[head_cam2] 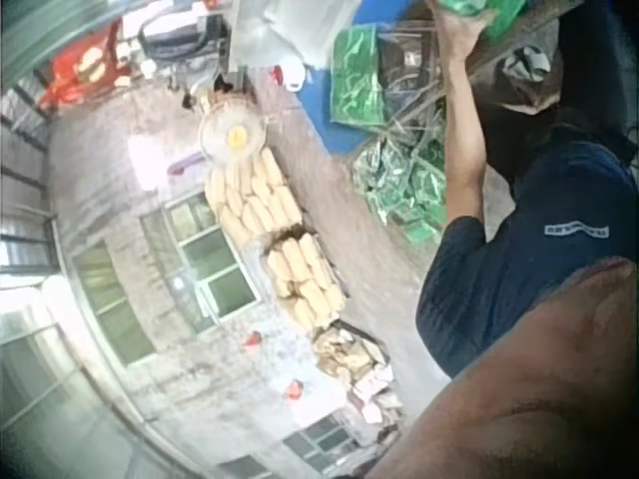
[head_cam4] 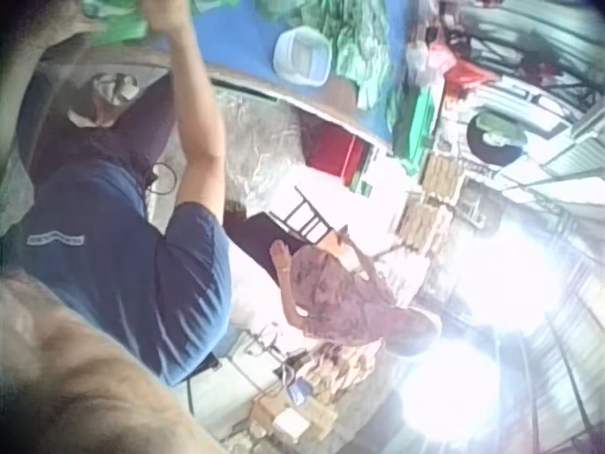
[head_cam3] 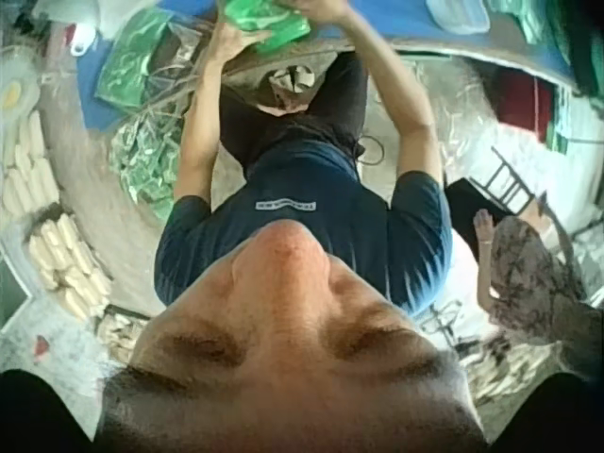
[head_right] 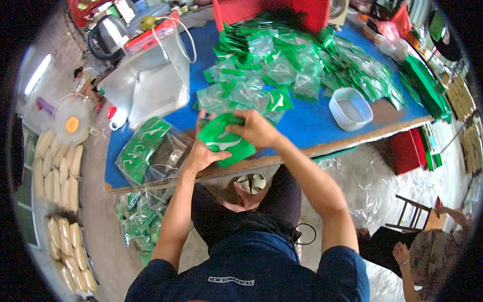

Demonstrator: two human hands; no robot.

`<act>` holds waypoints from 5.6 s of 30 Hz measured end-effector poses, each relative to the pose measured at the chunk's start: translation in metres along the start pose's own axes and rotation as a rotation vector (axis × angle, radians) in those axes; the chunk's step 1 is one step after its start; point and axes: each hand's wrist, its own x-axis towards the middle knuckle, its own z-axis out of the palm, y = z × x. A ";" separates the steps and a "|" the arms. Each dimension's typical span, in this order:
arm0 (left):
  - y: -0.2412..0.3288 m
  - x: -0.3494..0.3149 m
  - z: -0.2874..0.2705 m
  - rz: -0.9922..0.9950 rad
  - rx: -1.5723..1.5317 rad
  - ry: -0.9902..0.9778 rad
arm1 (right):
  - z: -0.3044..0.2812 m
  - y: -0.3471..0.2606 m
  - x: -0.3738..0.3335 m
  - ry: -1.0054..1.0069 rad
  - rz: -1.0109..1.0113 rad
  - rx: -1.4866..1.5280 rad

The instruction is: The recorder counts a stack of small green packets and places them into a larger clear plastic bag.

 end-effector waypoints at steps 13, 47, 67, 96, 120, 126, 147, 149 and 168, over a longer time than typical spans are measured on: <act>-0.034 -0.018 -0.044 -0.277 -0.046 -0.136 | 0.056 0.040 0.003 0.016 -0.156 -0.033; -0.003 -0.040 -0.026 -0.178 0.199 -0.007 | 0.059 0.041 -0.022 -0.035 -0.174 -0.213; 0.030 -0.097 -0.018 0.471 1.022 -0.407 | 0.056 0.011 -0.055 -0.433 0.557 0.952; 0.016 -0.092 -0.114 -0.065 1.429 0.072 | 0.108 0.015 -0.048 0.249 0.344 0.970; 0.070 -0.129 -0.145 -0.138 1.496 0.100 | 0.140 -0.032 -0.034 0.111 0.359 0.900; 0.022 -0.077 -0.147 0.116 1.241 0.187 | 0.173 -0.033 -0.005 -0.016 0.424 0.905; 0.069 -0.034 -0.091 -0.010 1.006 0.091 | 0.177 -0.011 0.029 -0.165 0.565 1.202; 0.070 -0.034 -0.089 -0.003 0.950 0.059 | 0.174 -0.024 0.024 -0.290 0.501 1.103; 0.086 0.003 -0.065 0.054 0.685 0.367 | 0.199 -0.049 0.007 -0.071 0.502 1.828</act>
